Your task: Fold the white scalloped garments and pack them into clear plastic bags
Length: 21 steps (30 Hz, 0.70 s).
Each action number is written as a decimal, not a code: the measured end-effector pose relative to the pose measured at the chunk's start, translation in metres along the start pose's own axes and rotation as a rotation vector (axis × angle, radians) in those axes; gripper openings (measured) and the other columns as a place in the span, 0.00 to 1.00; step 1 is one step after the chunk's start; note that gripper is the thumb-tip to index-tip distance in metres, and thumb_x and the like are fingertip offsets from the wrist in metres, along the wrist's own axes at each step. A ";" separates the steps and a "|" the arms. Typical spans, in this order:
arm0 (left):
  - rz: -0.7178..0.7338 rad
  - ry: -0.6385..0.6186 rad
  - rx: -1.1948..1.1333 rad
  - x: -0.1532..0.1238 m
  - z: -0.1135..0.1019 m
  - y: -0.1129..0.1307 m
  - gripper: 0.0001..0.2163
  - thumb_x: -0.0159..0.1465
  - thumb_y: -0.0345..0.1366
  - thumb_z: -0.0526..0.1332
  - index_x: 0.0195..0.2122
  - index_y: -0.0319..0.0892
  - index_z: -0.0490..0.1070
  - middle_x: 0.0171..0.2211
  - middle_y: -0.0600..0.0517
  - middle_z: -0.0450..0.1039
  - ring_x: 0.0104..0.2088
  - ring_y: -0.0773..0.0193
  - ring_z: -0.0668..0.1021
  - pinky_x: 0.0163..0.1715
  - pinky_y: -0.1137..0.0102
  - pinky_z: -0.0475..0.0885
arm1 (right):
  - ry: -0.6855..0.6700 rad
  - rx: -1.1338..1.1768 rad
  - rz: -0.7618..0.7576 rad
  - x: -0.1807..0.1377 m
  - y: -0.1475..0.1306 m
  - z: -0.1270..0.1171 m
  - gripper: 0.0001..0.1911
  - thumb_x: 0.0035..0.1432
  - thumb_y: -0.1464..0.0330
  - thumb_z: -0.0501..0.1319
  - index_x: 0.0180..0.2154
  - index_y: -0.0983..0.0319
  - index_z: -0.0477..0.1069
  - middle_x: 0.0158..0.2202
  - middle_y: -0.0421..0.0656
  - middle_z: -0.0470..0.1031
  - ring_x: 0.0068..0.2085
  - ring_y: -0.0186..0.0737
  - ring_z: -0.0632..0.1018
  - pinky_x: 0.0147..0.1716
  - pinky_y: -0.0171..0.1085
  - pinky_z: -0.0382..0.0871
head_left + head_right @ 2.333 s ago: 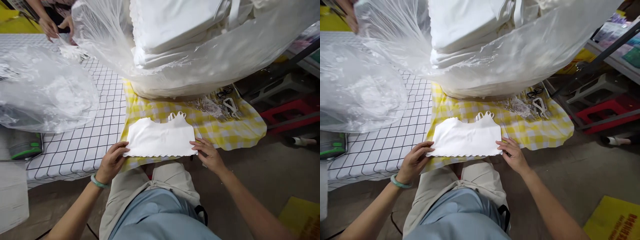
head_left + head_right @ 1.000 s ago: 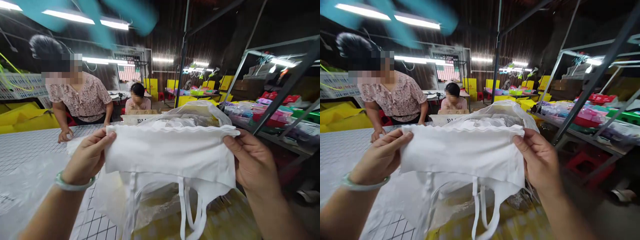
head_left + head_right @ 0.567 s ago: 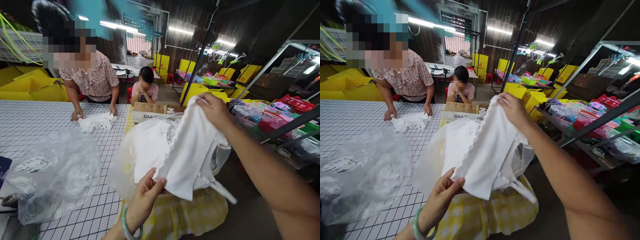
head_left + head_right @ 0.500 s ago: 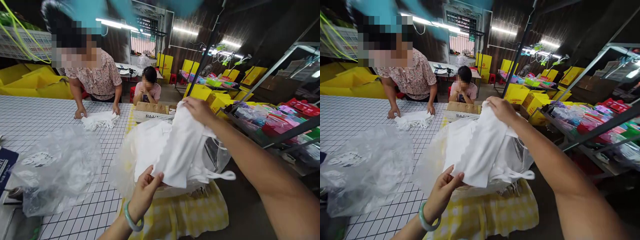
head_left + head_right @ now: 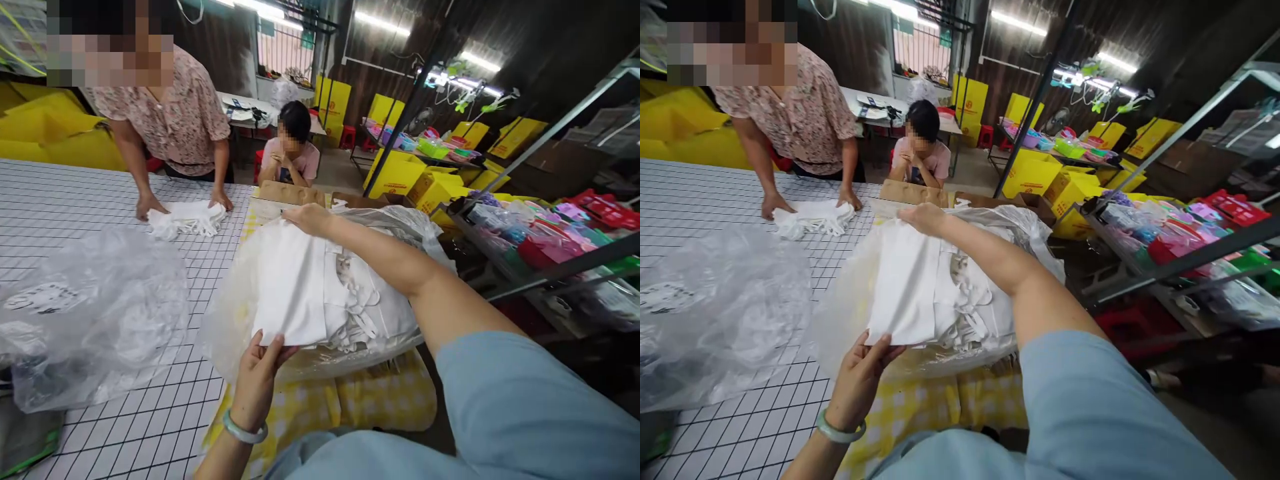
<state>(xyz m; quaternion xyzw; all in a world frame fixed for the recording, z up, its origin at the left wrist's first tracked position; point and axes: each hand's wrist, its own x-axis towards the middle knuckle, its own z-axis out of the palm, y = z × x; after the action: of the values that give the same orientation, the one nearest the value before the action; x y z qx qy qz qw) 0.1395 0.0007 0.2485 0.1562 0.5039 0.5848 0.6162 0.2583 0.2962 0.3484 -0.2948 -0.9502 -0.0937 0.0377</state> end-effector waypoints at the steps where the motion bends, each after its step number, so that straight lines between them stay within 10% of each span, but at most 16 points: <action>1: 0.008 -0.009 0.016 0.002 0.001 0.001 0.33 0.53 0.37 0.71 0.56 0.35 0.59 0.27 0.56 0.73 0.32 0.64 0.80 0.42 0.70 0.78 | 0.019 0.022 0.017 0.001 0.002 -0.002 0.14 0.70 0.68 0.47 0.51 0.62 0.67 0.48 0.44 0.75 0.44 0.38 0.76 0.36 0.33 0.63; 12: -0.002 -0.026 0.042 0.012 -0.003 0.000 0.32 0.50 0.38 0.72 0.53 0.36 0.61 0.33 0.52 0.75 0.32 0.66 0.79 0.39 0.72 0.76 | 0.391 0.587 0.075 -0.055 0.021 -0.037 0.14 0.64 0.65 0.53 0.45 0.66 0.72 0.43 0.44 0.77 0.44 0.38 0.76 0.44 0.33 0.64; 21: 0.028 0.017 -0.139 0.009 0.006 -0.015 0.21 0.52 0.35 0.69 0.45 0.41 0.65 0.35 0.52 0.74 0.33 0.68 0.76 0.35 0.73 0.76 | -0.071 0.129 0.058 -0.005 -0.008 -0.014 0.15 0.68 0.65 0.50 0.50 0.60 0.70 0.45 0.45 0.77 0.44 0.42 0.77 0.38 0.35 0.63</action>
<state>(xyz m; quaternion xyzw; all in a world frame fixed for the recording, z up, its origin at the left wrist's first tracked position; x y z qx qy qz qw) 0.1510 0.0070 0.2348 0.1150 0.4649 0.6282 0.6133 0.2585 0.2838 0.3600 -0.3224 -0.9460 -0.0205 0.0255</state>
